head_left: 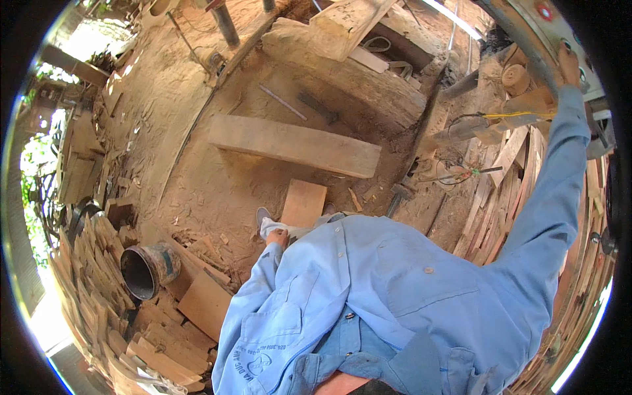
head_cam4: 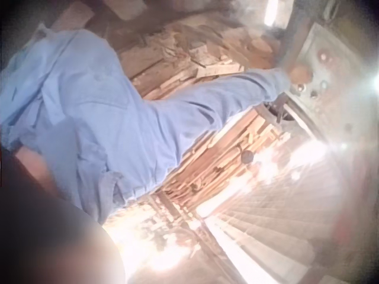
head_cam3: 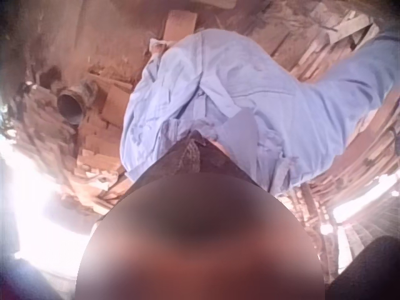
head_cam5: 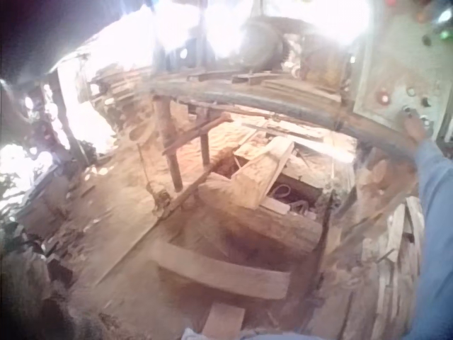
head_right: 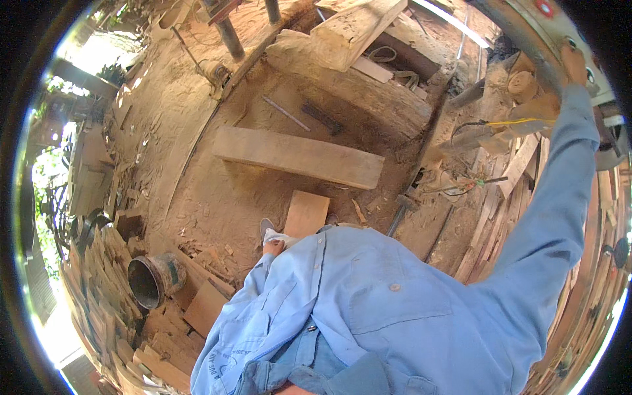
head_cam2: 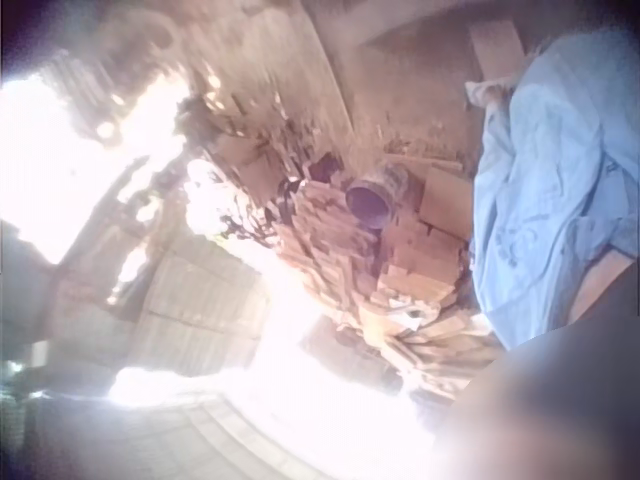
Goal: The person operates a band saw to cut a large log, then uses a hammer and metal wedge to split the resulting wood pieces. The person repositions the wood and continues splitting it into smaller sections.
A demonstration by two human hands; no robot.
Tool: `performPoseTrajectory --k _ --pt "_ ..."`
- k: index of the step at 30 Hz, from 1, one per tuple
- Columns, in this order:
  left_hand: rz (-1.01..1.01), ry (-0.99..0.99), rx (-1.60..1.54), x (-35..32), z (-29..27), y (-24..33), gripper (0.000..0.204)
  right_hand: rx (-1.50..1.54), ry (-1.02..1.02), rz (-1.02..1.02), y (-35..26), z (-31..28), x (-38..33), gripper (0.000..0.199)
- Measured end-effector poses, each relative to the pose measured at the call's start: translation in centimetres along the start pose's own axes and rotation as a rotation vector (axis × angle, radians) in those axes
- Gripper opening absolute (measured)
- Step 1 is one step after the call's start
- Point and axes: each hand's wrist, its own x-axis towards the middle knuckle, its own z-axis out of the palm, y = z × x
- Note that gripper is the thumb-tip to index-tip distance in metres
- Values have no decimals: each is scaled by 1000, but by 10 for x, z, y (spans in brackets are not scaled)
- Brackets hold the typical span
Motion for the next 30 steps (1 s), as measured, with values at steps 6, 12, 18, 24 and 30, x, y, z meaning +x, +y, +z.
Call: performPoseTrajectory --k 6,12,18,24,30 --pt "0 -22 -17 -5 -6 4 48 -42 104 -74 -15 -5 -18 78" --pt "21 -66 79 20 6 -29 52 -223 171 -223 -31 -7 -34 54" --pt "38 -118 6 30 5 -48 56 -602 272 -506 -44 -10 -51 32" --pt "-50 -119 87 24 -4 -43 59 -727 317 -577 -51 -8 -63 21" --pt "-8 -19 8 16 -6 -40 54 -870 255 -555 -56 -6 -64 22"
